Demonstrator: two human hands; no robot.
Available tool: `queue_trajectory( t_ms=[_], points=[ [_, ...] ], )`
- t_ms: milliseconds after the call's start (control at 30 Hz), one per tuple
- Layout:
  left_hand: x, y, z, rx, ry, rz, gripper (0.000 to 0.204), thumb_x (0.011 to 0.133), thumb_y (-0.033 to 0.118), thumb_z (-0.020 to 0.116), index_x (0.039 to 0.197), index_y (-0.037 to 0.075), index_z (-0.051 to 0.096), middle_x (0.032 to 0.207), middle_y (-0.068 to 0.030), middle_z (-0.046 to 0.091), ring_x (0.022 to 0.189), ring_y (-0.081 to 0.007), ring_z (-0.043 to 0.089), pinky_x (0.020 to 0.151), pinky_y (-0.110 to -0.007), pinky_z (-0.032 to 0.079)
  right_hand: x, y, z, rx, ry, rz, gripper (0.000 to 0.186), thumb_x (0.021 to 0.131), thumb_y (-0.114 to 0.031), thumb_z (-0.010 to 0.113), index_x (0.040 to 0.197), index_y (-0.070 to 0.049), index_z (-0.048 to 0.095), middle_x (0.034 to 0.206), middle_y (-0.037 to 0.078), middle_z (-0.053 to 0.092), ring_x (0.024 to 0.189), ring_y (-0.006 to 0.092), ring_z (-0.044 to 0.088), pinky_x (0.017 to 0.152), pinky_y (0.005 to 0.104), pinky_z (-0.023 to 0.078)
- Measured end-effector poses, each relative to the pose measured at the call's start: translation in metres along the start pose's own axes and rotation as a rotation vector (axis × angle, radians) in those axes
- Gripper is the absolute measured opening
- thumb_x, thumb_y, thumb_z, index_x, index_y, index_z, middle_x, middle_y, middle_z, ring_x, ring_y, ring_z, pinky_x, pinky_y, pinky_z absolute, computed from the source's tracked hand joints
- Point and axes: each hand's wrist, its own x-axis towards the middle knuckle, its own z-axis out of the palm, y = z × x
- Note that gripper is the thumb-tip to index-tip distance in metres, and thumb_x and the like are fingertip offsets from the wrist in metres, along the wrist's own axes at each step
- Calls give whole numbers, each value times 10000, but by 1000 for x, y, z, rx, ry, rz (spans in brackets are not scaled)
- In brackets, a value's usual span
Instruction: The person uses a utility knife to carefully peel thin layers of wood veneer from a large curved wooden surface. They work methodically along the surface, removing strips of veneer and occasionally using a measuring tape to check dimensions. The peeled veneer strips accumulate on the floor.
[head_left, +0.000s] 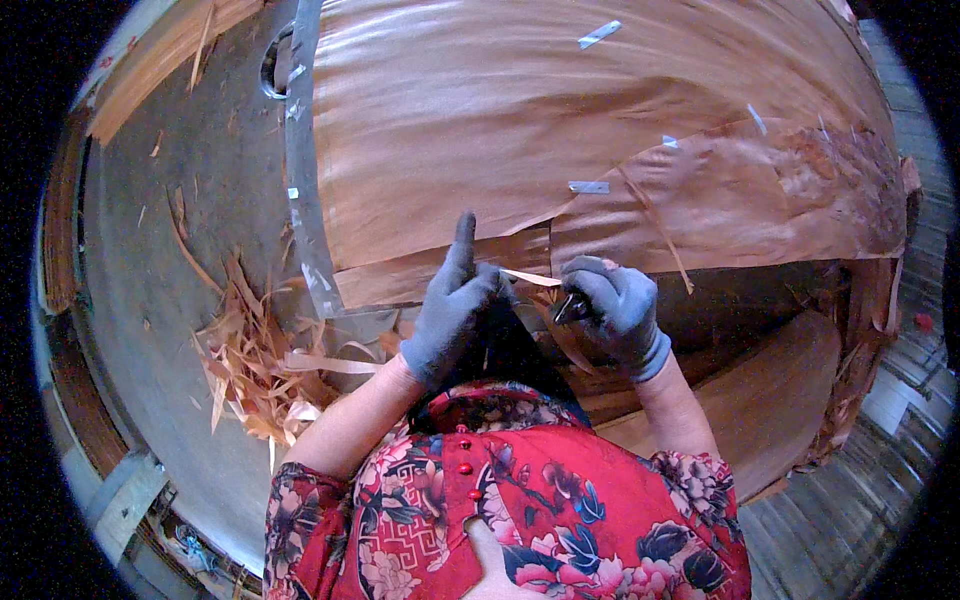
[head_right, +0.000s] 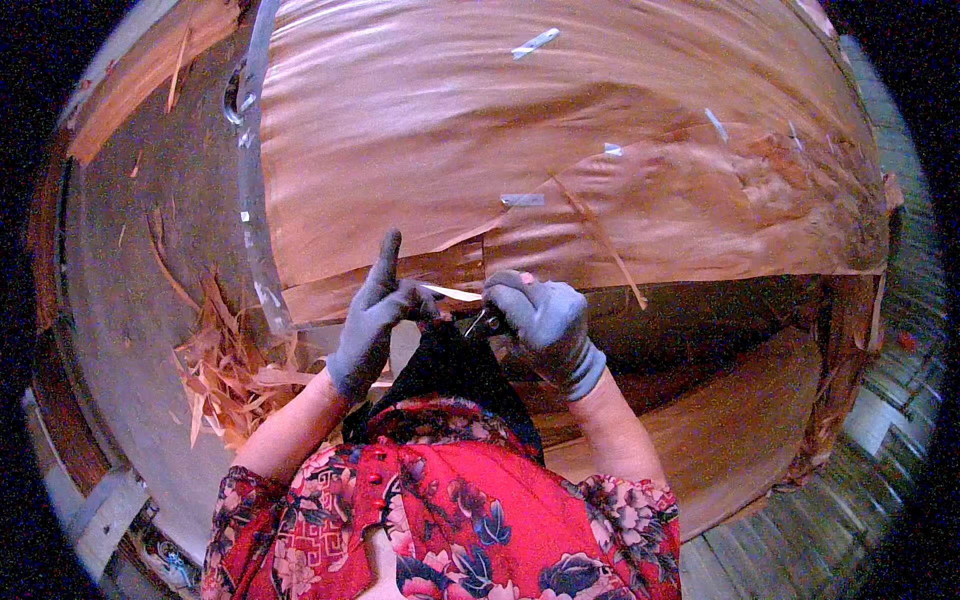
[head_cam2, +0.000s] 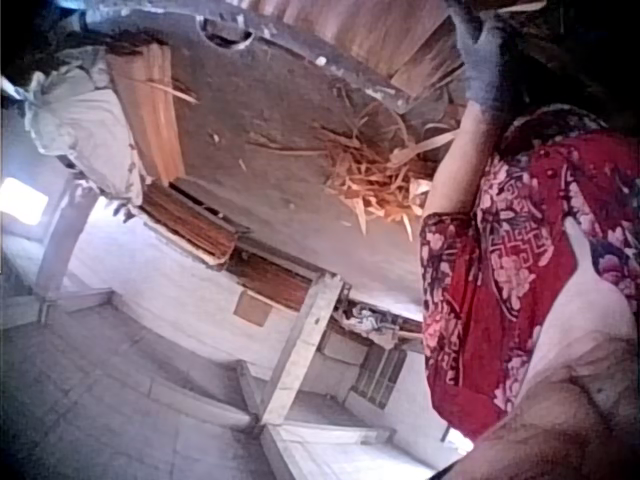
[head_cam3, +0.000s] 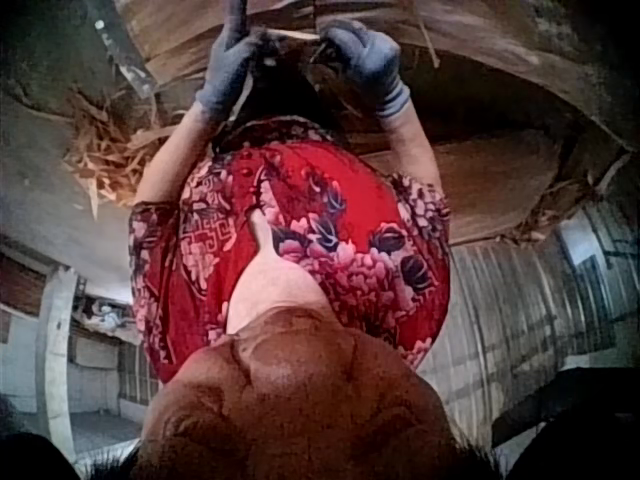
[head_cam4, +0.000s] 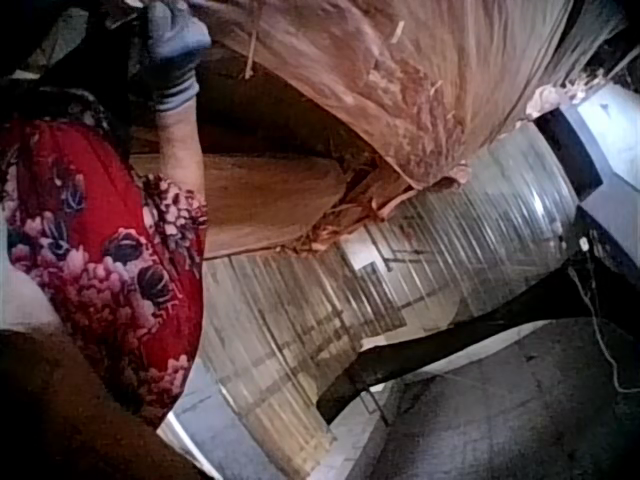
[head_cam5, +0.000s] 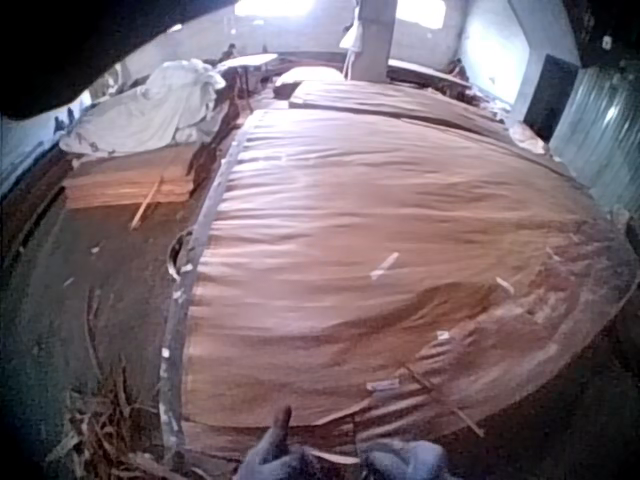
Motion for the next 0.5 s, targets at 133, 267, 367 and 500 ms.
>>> queue_trajectory(
  t_ms=[133, 267, 367, 500],
  points=[
    [2, 4, 8, -100, 151, -217, 775, 857, 54, 529, 1474, 87, 61, 771, -67, 599, 706, -156, 604, 646, -259, 474, 3, -4, -2, -167, -100, -148, 209, 662, -115, 613, 870, -95, 605, 859, 59, 642, 576, 241, 598, 482, 340, 469],
    [2, 1, 4, 178, 14, -31, 815, 840, 10, 540, 1474, 88, 34, 784, -20, 559, 699, -88, 526, 644, -211, 442, 9, -7, -5, -38, -144, -59, 221, 701, -141, 635, 909, -69, 610, 901, 84, 642, 657, 259, 622, 554, 342, 490],
    [5, 0, 7, 159, 14, 102, 813, 838, -21, 530, 1479, 132, 55, 783, -38, 579, 704, -102, 552, 641, -219, 462, 2, 3, 9, 150, -25, 145, 251, 768, -191, 674, 955, -34, 614, 922, 115, 639, 773, 261, 638, 672, 319, 501],
    [10, -16, 7, 261, 18, 268, 822, 841, -54, 531, 1481, 185, 76, 818, -72, 609, 726, -122, 590, 634, -229, 489, 1, 1, 14, 733, 64, 612, 217, 824, -171, 674, 964, -13, 620, 878, 72, 642, 824, 135, 597, 746, 260, 469]
  ],
)
